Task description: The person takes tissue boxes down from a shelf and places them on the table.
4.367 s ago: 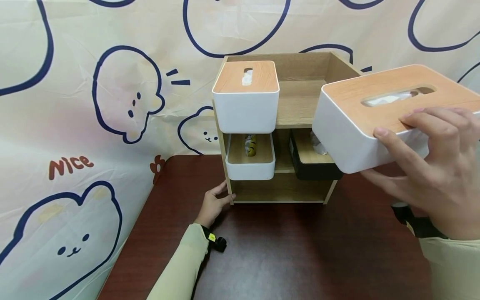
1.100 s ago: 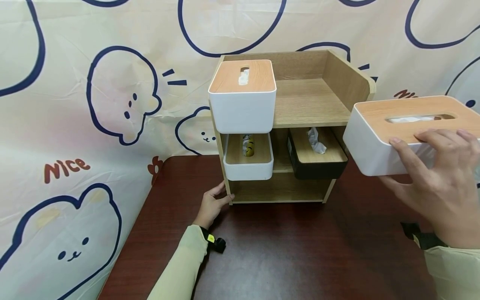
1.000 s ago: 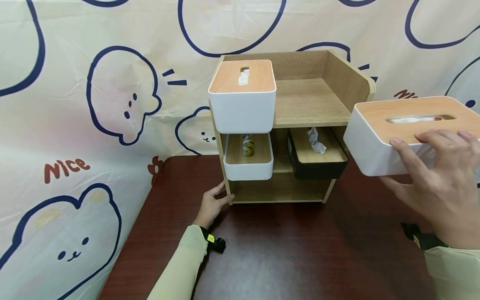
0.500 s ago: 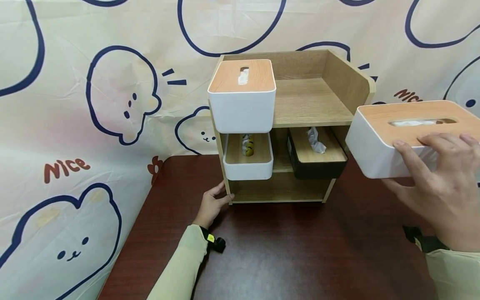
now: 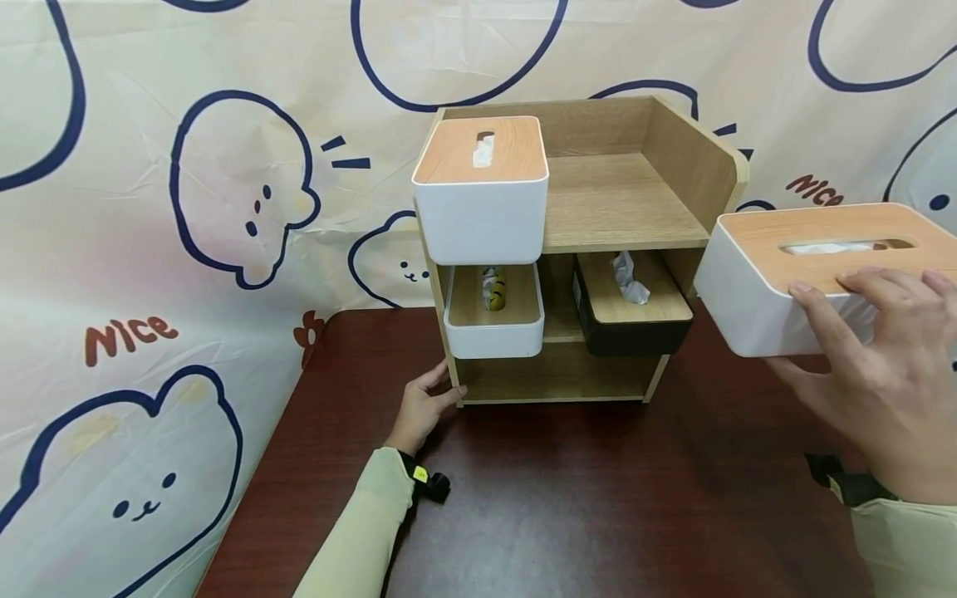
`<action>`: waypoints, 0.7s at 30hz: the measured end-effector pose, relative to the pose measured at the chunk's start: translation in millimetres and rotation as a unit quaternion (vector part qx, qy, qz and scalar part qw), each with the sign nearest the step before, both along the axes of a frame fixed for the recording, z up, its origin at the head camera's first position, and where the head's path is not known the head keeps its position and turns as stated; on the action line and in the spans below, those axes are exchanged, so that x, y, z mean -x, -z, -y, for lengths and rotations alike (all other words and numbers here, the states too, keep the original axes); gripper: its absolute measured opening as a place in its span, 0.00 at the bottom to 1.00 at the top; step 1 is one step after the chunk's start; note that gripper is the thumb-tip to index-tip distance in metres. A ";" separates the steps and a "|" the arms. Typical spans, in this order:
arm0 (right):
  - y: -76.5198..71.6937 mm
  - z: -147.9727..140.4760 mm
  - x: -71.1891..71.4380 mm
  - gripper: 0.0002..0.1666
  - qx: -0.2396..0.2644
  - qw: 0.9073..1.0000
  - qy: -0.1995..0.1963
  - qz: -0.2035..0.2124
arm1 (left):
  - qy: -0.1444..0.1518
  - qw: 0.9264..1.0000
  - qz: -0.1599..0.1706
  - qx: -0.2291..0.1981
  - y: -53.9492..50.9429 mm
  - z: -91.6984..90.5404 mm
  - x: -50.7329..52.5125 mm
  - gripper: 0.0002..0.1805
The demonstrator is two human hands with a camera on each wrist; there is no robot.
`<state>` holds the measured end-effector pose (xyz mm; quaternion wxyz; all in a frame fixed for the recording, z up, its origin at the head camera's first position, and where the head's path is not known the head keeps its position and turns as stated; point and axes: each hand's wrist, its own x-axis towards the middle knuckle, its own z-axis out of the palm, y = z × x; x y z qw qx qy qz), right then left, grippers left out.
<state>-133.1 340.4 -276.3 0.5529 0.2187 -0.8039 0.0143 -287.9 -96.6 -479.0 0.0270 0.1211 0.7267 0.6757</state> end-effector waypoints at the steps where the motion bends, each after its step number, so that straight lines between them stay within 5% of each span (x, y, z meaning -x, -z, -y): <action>1: 0.6 -0.8 -0.2 0.37 0.000 1.000 0.003 0.000 | 0.000 1.000 0.000 0.000 -0.3 -0.2 0.0 0.35; 21: 9.5 -3.8 -0.2 0.35 0.018 1.000 0.009 -0.017 | -0.004 1.000 0.000 0.003 -1.1 0.3 -1.3 0.36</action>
